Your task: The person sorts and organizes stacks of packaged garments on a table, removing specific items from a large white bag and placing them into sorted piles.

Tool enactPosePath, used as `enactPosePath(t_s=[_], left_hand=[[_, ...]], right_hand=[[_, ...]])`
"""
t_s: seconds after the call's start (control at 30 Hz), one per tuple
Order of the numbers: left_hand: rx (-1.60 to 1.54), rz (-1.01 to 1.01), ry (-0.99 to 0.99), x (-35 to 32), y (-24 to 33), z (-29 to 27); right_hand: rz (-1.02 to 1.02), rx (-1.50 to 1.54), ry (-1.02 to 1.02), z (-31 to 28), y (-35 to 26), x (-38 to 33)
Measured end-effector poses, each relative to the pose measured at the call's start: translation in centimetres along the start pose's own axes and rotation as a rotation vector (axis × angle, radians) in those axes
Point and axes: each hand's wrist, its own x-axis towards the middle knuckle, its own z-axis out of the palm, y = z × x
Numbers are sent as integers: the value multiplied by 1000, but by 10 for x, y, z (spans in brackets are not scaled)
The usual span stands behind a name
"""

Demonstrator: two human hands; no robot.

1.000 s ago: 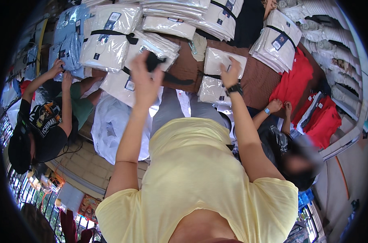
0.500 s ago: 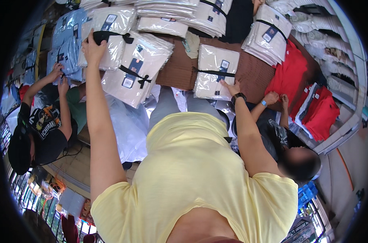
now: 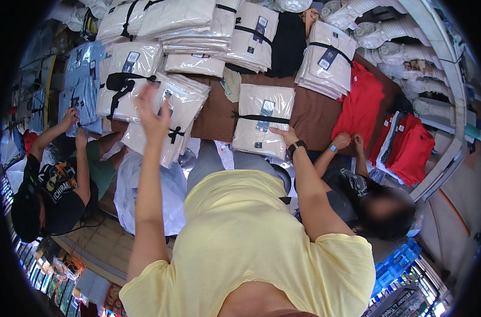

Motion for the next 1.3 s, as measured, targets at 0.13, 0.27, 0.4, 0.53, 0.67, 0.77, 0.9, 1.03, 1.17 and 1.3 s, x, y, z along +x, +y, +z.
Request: enactPosePath(t_s=[0.13,0.27,0.4,0.53,0.67,0.77,0.9,1.03,1.17,1.3], left_hand=[[-227,-118,-271,-61,60,27],[-458,-456,-331,-118,69,41],[-552,-584,-406,-141,61,46],[-494,-615,-392,-132,63,37],[-468,-641,-312,-127,64,32],[-447,-684,-301,-140,66,32],[-405,-762,-273,-170,69,28],[-402,-791,-302,-188,69,26],[-388,-792,-315,-200,70,33],[-394,-818,-310,-205,84,34]], right_hand=[[-99,59,-17,-8,-19,-43],[-194,138,19,-26,-64,-83],[-335,194,0,-29,-127,-68],[-419,212,-116,-13,-209,5],[-358,205,-270,14,-283,84],[-395,-294,128,27,-304,144],[-417,-650,233,59,-290,176],[-503,-762,203,46,-276,205],[-504,-853,348,40,-267,209],[-415,-949,450,54,-258,184]])
